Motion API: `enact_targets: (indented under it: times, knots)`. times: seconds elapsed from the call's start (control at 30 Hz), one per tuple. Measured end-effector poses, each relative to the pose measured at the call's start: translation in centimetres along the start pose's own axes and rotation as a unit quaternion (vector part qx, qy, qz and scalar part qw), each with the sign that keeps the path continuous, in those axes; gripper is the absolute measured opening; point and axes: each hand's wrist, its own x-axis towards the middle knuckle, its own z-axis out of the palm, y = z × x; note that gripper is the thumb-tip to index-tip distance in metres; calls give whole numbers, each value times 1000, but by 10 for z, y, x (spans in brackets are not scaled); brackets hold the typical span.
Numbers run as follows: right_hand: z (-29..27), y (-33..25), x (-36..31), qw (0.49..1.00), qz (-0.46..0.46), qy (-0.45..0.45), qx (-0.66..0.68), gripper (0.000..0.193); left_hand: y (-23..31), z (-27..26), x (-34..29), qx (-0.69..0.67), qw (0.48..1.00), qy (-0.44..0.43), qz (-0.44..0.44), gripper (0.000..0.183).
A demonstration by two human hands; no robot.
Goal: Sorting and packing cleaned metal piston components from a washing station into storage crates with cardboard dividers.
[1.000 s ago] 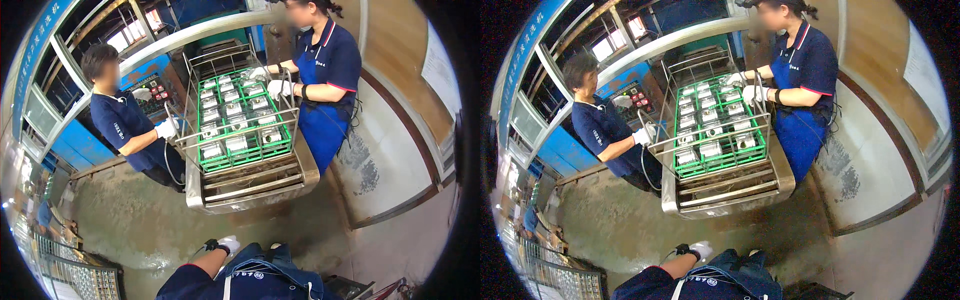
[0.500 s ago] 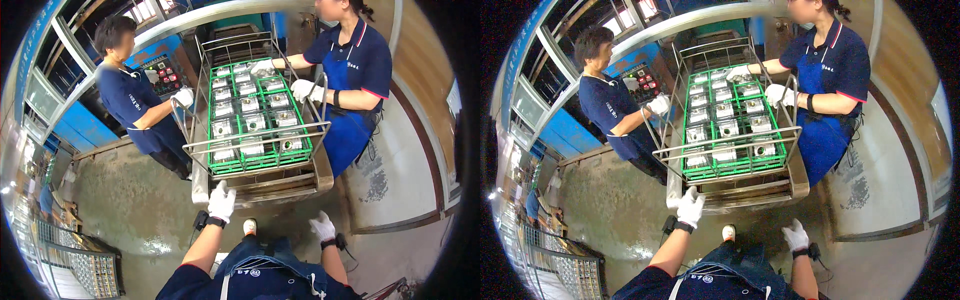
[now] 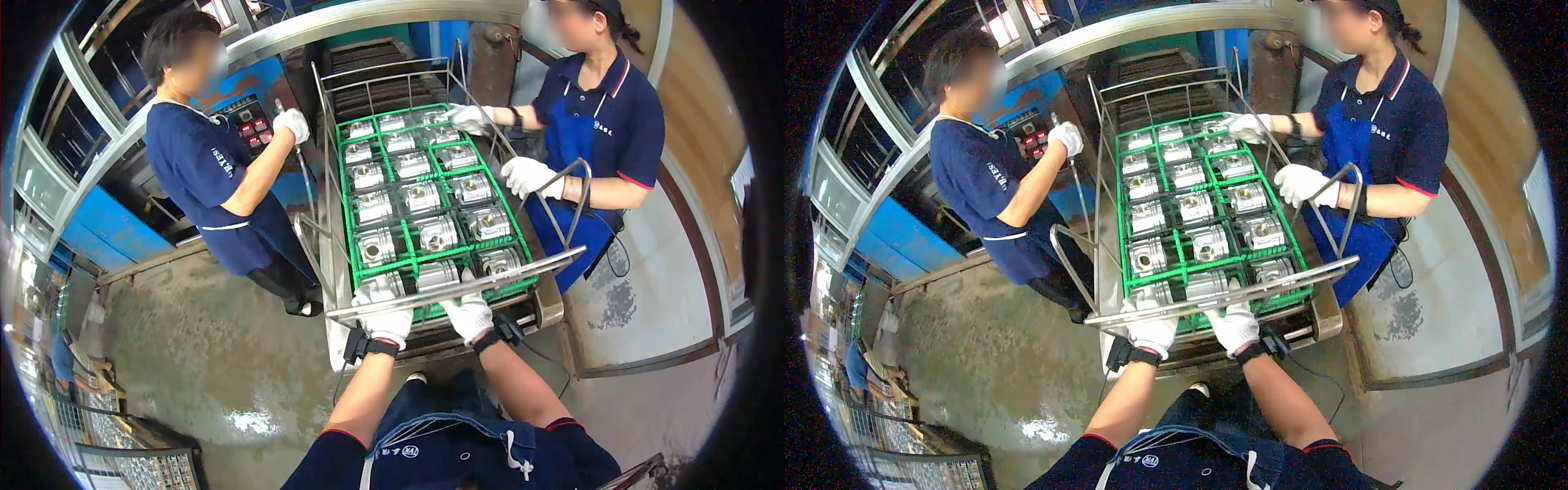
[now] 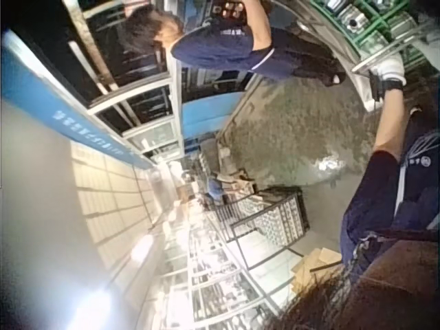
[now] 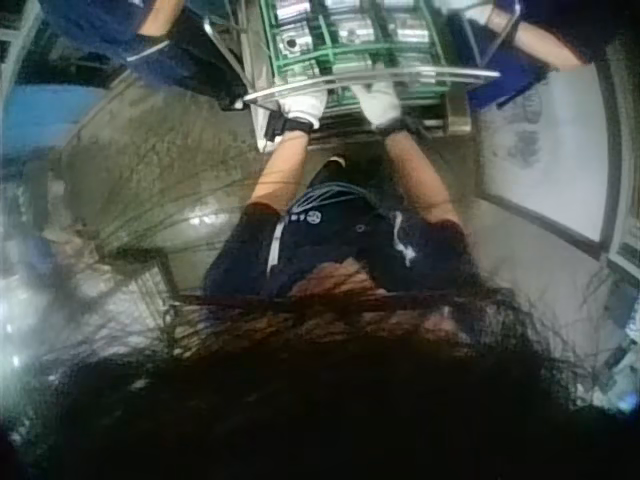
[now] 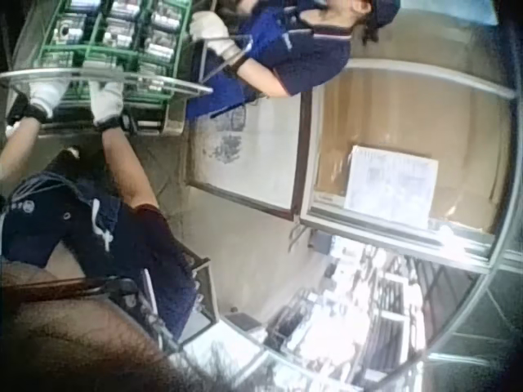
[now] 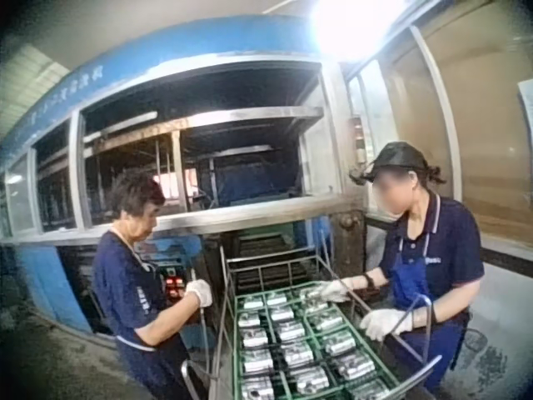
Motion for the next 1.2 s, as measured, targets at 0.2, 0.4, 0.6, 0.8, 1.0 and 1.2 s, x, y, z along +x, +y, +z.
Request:
enact_targets:
  times: [0.2, 0.4, 0.6, 0.8, 1.0, 1.2]
  knots:
    - [36, 9, 62, 984, 169, -52, -4, 98, 10, -4, 16, -42, 988, 145, -7, 58]
    - [30, 6, 62, 944, 233, -19, 232, 93, 19, -13, 35, 32, 985, 161, 44, 52]
    - [12, -44, 54, 966, 81, 93, 229, 73, 27, -37, 53, 31, 997, -67, -15, 60]
    - [-16, -60, 53, 989, -41, 136, -29, 55, 43, -45, 65, 72, 975, -183, -103, 60]
    - [6, -29, 48, 962, -180, 134, -154, 47, 48, -52, 65, 92, 968, -209, -107, 54]
    - [34, 12, 30, 957, -219, 114, -155, 39, 57, -59, 68, 150, 955, -243, -75, 54]
